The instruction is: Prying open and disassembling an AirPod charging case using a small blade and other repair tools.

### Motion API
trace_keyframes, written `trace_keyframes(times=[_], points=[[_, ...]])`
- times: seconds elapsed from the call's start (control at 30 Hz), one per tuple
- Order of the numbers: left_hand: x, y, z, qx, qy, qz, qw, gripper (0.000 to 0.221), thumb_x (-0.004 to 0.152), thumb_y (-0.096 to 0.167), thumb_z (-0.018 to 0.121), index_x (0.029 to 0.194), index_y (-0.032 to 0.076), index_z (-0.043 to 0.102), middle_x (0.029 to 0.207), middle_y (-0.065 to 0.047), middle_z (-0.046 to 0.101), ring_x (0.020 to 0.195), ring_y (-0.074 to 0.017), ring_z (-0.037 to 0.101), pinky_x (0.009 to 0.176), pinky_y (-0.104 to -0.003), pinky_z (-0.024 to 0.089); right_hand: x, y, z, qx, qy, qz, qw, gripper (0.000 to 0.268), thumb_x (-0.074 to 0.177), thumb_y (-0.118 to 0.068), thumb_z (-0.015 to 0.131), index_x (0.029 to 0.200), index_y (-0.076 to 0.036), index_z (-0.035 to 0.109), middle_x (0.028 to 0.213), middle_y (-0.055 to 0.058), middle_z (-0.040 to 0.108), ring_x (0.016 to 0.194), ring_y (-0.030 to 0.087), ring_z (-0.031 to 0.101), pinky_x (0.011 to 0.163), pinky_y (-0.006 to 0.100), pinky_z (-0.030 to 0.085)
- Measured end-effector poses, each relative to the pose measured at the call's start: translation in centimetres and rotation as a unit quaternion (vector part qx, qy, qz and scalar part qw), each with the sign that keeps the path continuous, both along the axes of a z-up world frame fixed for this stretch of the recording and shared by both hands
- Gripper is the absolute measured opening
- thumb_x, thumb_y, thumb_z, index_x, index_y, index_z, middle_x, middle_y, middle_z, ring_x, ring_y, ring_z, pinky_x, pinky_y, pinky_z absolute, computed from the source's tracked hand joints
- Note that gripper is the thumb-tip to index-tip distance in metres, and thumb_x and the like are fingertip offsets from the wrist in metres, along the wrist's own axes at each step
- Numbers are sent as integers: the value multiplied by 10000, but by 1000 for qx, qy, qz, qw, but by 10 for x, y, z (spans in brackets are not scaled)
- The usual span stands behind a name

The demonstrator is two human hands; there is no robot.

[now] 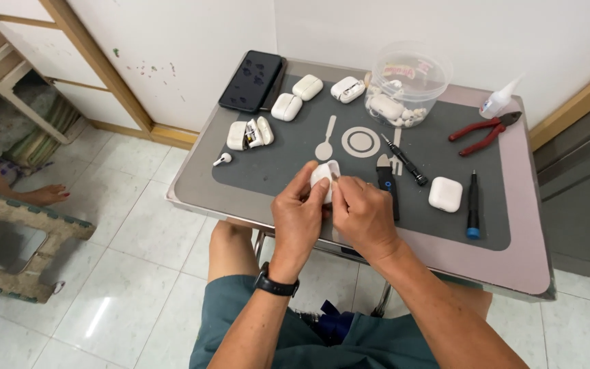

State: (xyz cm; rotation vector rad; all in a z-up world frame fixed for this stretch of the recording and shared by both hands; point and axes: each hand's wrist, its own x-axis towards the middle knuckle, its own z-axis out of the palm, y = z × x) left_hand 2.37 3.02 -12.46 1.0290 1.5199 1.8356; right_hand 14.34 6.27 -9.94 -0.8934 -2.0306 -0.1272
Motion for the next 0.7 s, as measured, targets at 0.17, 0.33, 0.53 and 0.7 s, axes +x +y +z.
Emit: trace_keyframes(times=[0.17,0.33,0.53,0.7], points=[[5,-6,16,-8,18,34,999,399,901,120,775,1283,22,707,952,-268,779,846,-303,771,626,-438,679,-6,1,-12,72,-34,-32,996,194,935,-124,684,758,-145,607,596,25,572,565,262,648,478,349,503],[7,-6,25,-36,50,83,995,382,898,146,767,1254,15,724,913,-263,781,912,-375,770,697,-478,655,-14,1,-2,161,-119,-83,976,246,932,-148,635,711,-174,531,566,9,473,488,236,581,463,316,470],[3,3,23,-96,66,102,988,376,864,247,782,1232,174,763,899,-195,787,884,-369,767,690,-473,632,-12,20,-16,145,-129,-59,979,220,937,-162,620,733,-198,547,601,-49,509,512,228,616,446,354,467],[-11,6,21,-37,-173,-20,984,440,918,116,727,1345,42,654,917,-262,750,596,-351,739,493,-413,668,-10,-3,0,-159,190,70,966,291,1001,-175,665,722,-94,641,521,94,564,565,317,621,489,380,498]])
